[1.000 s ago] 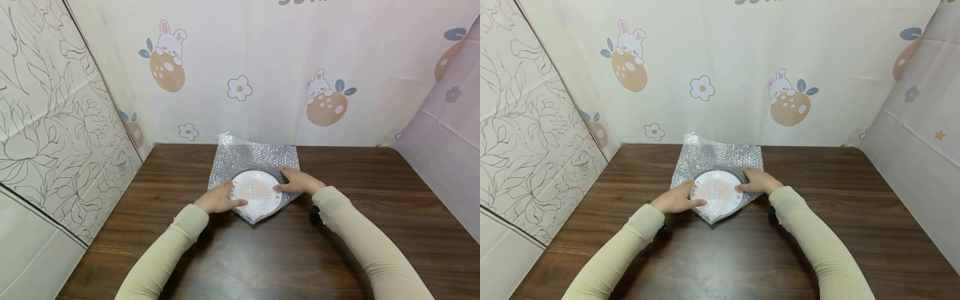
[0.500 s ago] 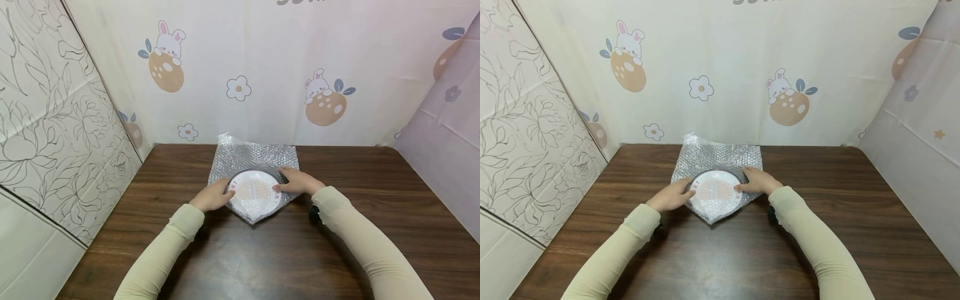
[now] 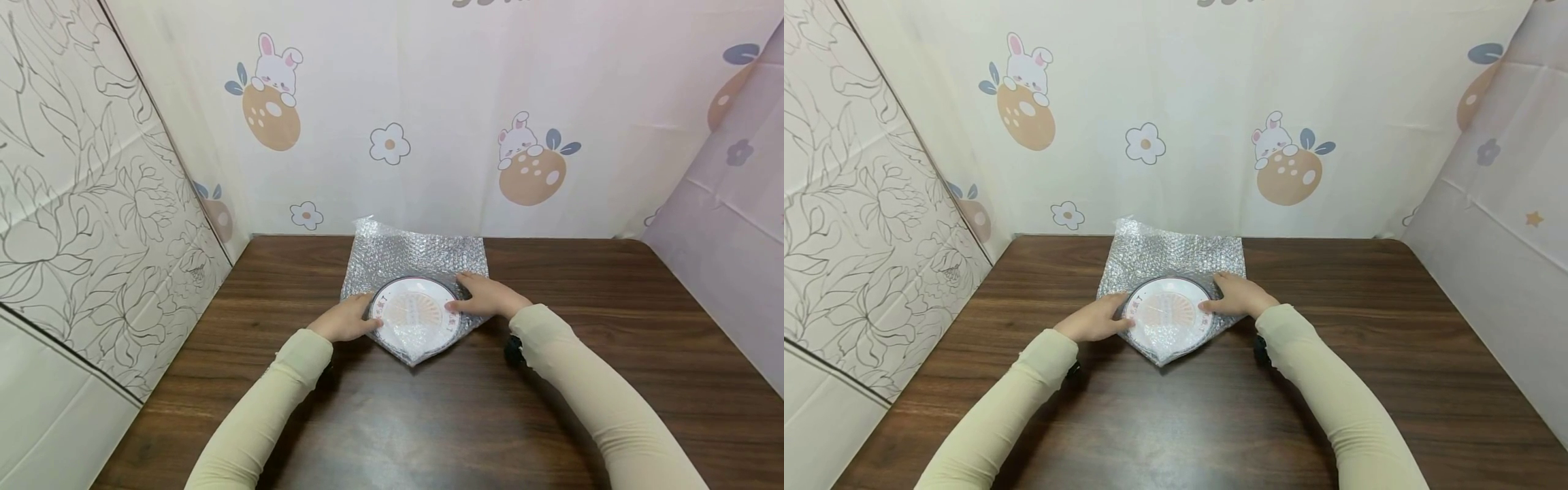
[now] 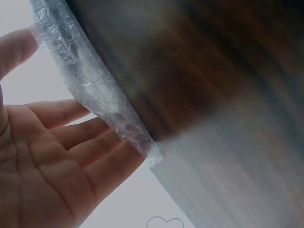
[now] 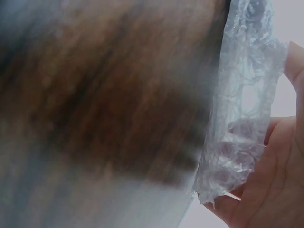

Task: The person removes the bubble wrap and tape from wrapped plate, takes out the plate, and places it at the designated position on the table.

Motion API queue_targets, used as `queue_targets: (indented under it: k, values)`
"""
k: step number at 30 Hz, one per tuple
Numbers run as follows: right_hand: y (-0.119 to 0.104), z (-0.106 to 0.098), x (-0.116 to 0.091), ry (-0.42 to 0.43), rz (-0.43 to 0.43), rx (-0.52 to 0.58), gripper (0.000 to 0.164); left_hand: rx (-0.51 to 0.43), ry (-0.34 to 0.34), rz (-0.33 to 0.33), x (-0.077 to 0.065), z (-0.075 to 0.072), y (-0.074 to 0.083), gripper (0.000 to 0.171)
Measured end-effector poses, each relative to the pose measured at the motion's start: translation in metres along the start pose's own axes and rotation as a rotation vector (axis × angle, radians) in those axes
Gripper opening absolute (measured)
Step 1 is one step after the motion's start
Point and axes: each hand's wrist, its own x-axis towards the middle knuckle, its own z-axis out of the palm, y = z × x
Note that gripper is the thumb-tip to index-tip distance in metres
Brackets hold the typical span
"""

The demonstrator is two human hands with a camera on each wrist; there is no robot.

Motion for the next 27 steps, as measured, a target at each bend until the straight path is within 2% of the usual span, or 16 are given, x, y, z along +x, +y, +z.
queue_targets:
  k: [4, 17, 22, 27]
  values:
    - [0.0, -0.001, -0.002, 0.025, 0.0, 0.004, 0.088, 0.003, 0.006, 0.021, 0.0, 0.001, 0.0, 0.067]
    - [-0.007, -0.005, -0.006, 0.149, -0.043, 0.04, 0.081, 0.0, 0.007, 0.017, 0.001, 0.002, 0.002, 0.066]
    - [-0.015, -0.013, -0.006, 0.215, -0.067, 0.061, 0.075, 0.001, 0.018, 0.03, 0.002, 0.002, 0.001, 0.065]
    - [-0.027, -0.018, -0.007, 0.236, -0.104, 0.113, 0.07, 0.007, 0.014, 0.03, 0.002, 0.002, 0.002, 0.064]
